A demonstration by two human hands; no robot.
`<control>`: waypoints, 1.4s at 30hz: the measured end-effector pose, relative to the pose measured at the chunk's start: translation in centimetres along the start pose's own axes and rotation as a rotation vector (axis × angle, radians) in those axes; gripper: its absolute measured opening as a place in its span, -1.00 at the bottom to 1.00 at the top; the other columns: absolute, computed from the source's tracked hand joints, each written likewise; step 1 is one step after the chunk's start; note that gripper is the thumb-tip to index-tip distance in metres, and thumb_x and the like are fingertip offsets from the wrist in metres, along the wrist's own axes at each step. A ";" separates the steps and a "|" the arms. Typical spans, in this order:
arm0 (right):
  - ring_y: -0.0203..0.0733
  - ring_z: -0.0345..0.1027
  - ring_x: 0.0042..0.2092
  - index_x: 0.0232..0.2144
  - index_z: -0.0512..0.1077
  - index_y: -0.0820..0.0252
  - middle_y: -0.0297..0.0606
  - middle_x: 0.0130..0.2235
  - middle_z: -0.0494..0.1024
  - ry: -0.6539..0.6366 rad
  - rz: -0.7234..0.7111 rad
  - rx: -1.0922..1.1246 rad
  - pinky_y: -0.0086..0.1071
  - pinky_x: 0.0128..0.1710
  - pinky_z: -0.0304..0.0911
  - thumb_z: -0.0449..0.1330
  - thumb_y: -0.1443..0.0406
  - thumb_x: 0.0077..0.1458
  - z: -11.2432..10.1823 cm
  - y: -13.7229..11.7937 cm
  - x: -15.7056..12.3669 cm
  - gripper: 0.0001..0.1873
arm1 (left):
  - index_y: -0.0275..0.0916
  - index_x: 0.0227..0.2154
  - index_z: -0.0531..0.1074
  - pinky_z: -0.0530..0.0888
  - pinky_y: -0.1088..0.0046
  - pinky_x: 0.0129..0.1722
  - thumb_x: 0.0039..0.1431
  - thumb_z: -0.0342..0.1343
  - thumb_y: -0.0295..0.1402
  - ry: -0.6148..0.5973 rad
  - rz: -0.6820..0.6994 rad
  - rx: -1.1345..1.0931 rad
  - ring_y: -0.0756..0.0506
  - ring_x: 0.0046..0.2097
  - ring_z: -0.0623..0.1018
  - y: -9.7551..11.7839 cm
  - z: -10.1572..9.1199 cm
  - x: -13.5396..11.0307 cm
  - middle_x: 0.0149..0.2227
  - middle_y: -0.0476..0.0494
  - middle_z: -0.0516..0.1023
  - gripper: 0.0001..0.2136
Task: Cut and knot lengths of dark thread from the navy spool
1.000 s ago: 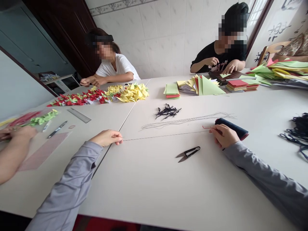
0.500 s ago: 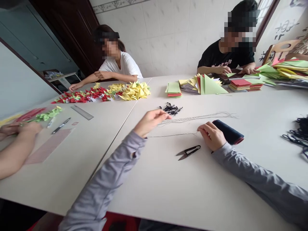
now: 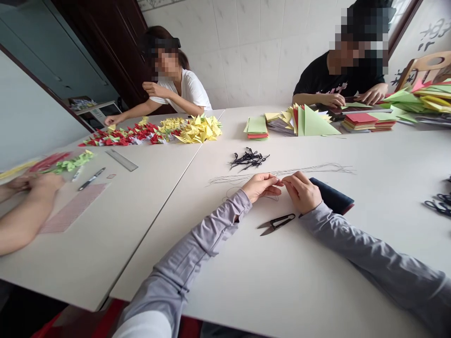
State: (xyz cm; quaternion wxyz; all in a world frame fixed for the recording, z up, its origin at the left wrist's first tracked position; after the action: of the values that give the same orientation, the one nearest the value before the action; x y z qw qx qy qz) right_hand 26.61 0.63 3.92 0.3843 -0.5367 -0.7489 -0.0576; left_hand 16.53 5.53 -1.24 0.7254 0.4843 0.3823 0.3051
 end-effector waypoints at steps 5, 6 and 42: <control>-0.37 0.24 -0.46 -0.37 0.46 0.17 -0.25 -0.36 0.42 0.007 0.018 -0.011 -0.50 -0.55 0.04 -0.06 0.24 0.21 0.0 0.0 0.1 -0.69 | -0.37 -0.39 0.39 0.46 0.42 -0.30 0.07 0.16 -0.35 0.017 -0.004 0.033 0.10 -0.49 0.45 -0.1 -0.1 0.1 -0.29 -0.18 0.54 -0.84; -0.37 0.23 -0.46 -0.38 0.46 0.17 -0.25 -0.36 0.42 0.007 0.021 -0.017 -0.50 -0.55 0.03 -0.05 0.24 0.21 0.1 0.1 0.1 -0.69 | -0.37 -0.40 0.39 0.45 0.43 -0.32 0.06 0.17 -0.34 0.018 -0.001 0.043 0.12 -0.51 0.43 -0.1 -0.1 0.1 -0.29 -0.19 0.54 -0.84; -0.34 0.22 -0.52 -0.37 0.44 0.16 -0.25 -0.34 0.44 0.048 0.152 -0.003 -0.42 -0.49 0.16 0.01 0.23 0.13 -1.5 4.2 -0.5 -0.77 | -0.33 -0.48 0.38 0.24 0.61 -0.54 -0.14 0.27 -0.13 -0.001 0.029 0.295 0.14 -0.51 0.28 -0.2 -1.3 -0.6 -0.37 -0.13 0.52 -0.66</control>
State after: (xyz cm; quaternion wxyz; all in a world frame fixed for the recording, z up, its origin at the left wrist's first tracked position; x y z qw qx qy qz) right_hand 31.01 1.22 3.27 0.4045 -0.5910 -0.6966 -0.0423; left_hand 15.15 5.62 -1.56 0.6421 0.5914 0.4156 0.2555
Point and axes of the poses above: each hand's wrist, its own x-axis towards the middle knuckle, its own z-axis out of the palm, y = z × x, the point moved 9 cm from there along x, towards the middle knuckle
